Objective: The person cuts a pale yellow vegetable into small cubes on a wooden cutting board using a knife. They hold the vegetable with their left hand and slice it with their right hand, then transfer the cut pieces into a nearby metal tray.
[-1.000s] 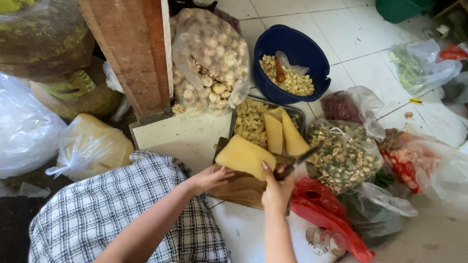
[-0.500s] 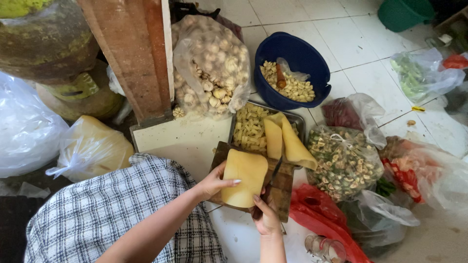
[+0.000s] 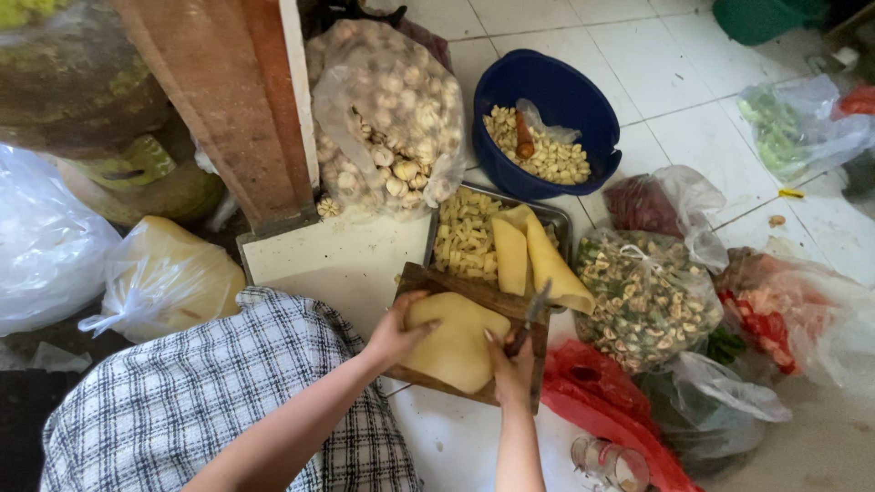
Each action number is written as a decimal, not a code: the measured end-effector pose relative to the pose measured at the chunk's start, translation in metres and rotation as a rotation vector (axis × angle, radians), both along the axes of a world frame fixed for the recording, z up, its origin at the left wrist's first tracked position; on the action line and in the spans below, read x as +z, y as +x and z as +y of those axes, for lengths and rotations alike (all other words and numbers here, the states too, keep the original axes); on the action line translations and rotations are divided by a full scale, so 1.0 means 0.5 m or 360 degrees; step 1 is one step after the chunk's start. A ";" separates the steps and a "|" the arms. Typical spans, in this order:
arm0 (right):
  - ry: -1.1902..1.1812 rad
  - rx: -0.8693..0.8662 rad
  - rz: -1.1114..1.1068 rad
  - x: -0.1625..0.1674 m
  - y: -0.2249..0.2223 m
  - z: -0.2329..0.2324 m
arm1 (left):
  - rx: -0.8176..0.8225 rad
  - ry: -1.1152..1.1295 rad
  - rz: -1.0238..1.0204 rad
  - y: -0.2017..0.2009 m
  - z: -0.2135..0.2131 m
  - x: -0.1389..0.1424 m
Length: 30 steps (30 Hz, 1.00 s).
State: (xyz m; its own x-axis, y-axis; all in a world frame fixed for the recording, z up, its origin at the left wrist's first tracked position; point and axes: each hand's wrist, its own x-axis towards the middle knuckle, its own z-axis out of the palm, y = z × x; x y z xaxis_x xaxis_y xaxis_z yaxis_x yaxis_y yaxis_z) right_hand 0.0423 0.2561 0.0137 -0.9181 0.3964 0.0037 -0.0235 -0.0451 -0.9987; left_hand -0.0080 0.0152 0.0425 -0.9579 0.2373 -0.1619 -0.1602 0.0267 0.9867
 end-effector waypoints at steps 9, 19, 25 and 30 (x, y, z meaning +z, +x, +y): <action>0.1404 0.0041 -0.0575 0.055 -0.065 -0.055 | -0.0210 -0.1268 -0.0010 0.034 0.000 0.053; 0.1726 0.0003 -0.0584 0.067 -0.057 -0.016 | -0.0903 -0.1669 0.1200 -0.018 0.069 -0.012; 0.1535 -0.0235 -0.0394 0.073 0.038 0.015 | -0.0975 -0.1810 0.1121 -0.024 0.092 -0.037; 0.0447 -0.0324 -0.0728 0.035 0.095 -0.032 | -0.1093 -0.1879 0.1034 -0.027 0.091 -0.030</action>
